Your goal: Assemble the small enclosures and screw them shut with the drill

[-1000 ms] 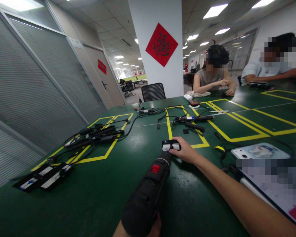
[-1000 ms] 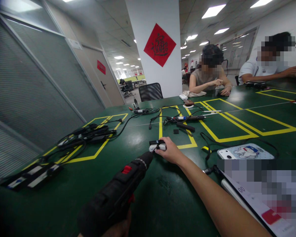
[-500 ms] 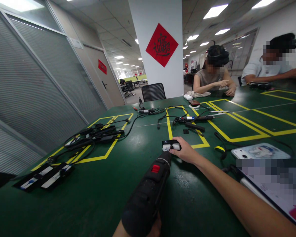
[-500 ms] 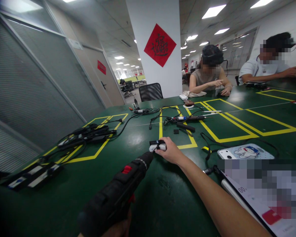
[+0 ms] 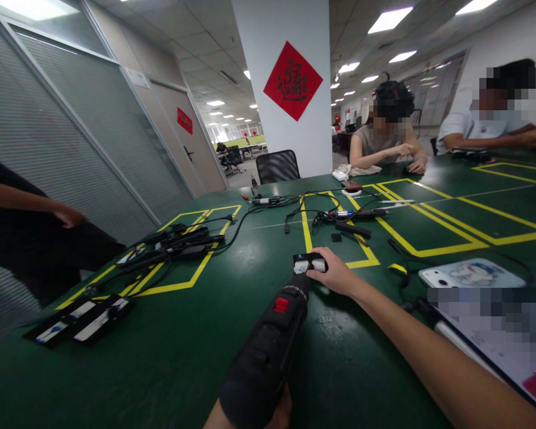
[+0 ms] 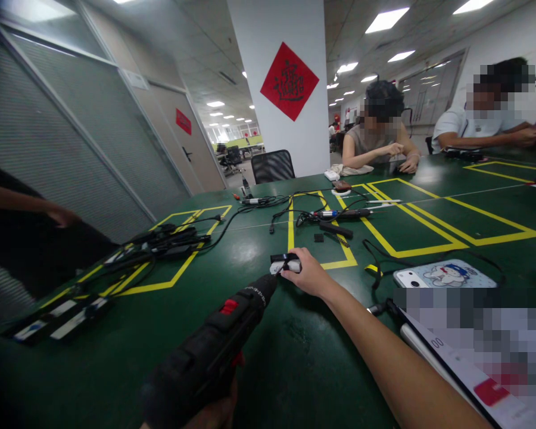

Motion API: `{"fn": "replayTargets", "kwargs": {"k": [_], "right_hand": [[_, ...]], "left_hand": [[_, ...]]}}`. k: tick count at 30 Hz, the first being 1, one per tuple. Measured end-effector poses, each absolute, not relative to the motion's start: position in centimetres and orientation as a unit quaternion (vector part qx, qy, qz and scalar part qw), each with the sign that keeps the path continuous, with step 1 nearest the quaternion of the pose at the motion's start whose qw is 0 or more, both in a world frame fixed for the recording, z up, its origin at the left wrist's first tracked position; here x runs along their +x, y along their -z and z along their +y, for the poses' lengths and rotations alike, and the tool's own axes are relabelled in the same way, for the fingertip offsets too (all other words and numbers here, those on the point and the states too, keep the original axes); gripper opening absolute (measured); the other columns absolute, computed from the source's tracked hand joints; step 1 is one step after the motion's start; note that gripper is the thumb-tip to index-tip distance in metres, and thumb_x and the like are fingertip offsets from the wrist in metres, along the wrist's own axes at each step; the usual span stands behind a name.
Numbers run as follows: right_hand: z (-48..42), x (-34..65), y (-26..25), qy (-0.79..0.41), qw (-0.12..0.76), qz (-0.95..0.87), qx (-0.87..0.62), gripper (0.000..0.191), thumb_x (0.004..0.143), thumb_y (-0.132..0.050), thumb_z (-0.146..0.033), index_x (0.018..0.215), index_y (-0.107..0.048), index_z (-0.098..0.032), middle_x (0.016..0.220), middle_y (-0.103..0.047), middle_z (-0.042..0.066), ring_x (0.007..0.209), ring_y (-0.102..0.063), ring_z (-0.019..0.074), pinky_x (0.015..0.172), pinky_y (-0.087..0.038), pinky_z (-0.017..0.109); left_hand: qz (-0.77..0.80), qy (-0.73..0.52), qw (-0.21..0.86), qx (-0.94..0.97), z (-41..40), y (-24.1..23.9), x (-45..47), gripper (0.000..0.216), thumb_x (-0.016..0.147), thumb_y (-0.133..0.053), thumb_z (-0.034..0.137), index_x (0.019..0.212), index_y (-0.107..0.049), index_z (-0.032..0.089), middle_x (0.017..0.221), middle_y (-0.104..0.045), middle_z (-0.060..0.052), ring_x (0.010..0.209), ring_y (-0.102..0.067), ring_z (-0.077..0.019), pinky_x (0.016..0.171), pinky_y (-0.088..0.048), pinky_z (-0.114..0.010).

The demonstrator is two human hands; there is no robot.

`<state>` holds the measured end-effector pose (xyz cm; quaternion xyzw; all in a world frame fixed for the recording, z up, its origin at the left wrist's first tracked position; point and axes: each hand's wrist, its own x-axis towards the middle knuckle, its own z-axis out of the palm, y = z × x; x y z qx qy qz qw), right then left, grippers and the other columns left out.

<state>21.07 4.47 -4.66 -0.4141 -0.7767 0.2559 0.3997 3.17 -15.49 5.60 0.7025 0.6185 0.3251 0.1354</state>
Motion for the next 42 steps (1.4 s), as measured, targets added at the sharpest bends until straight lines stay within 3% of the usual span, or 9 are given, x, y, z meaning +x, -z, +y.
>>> {"fn": "replayTargets", "kwargs": {"k": [4, 12, 27, 32, 42], "right_hand": [[4.5, 21.1, 4.7, -0.255, 0.401, -0.775, -0.416, 0.047, 0.071, -0.065, -0.033, 0.113, -0.047, -0.021, 0.105, -0.049, 0.004, 0.094, -0.051, 0.0160, 0.086, -0.040, 0.029], [4.4, 21.1, 4.6, -0.260, 0.400, -0.774, -0.417, 0.046, 0.072, -0.064, -0.033, 0.112, -0.047, -0.022, 0.104, -0.049, 0.004, 0.094, -0.052, 0.0165, 0.086, -0.040, 0.030], [4.3, 21.1, 4.6, -0.257, 0.399, -0.775, -0.418, 0.046, 0.072, -0.064, -0.033, 0.113, -0.047, -0.021, 0.104, -0.050, 0.004, 0.094, -0.052, 0.0165, 0.086, -0.041, 0.031], [4.4, 21.0, 4.5, -0.257, 0.399, -0.774, -0.419, 0.046, 0.072, -0.064, -0.033, 0.113, -0.047, -0.021, 0.105, -0.050, 0.004, 0.094, -0.052, 0.0168, 0.087, -0.040, 0.031], [4.4, 21.0, 4.5, -0.259, 0.399, -0.774, -0.418, 0.046, 0.072, -0.064, -0.034, 0.113, -0.047, -0.022, 0.105, -0.049, 0.003, 0.093, -0.052, 0.0161, 0.087, -0.040, 0.030]], "left_hand": [[0.618, -0.327, 0.133, 0.703, -15.6, -5.6, 3.0, 0.034, 0.071, -0.053, 0.019, 0.102, -0.064, 0.028, 0.109, -0.066, 0.000, 0.117, -0.048, -0.0306, 0.095, -0.046, -0.040], [0.641, -0.352, 0.130, 0.670, -15.3, -5.3, 4.4, 0.043, 0.075, -0.048, 0.014, 0.115, -0.058, 0.026, 0.102, -0.068, -0.001, 0.105, -0.059, -0.0251, 0.086, -0.054, -0.036], [0.619, -0.310, 0.134, 0.710, -15.7, -6.1, 3.4, 0.046, 0.071, -0.051, 0.015, 0.115, -0.057, 0.026, 0.110, -0.065, -0.001, 0.103, -0.060, -0.0275, 0.088, -0.053, -0.037], [0.614, -0.300, 0.124, 0.720, -16.0, -6.4, 3.1, 0.044, 0.069, -0.054, 0.019, 0.112, -0.060, 0.029, 0.116, -0.062, 0.001, 0.113, -0.051, -0.0310, 0.095, -0.046, -0.040], [0.626, -0.329, 0.116, 0.698, -15.5, -5.9, 3.6, 0.046, 0.070, -0.047, 0.014, 0.114, -0.058, 0.025, 0.105, -0.067, -0.002, 0.103, -0.060, -0.0259, 0.085, -0.054, -0.035]]}}
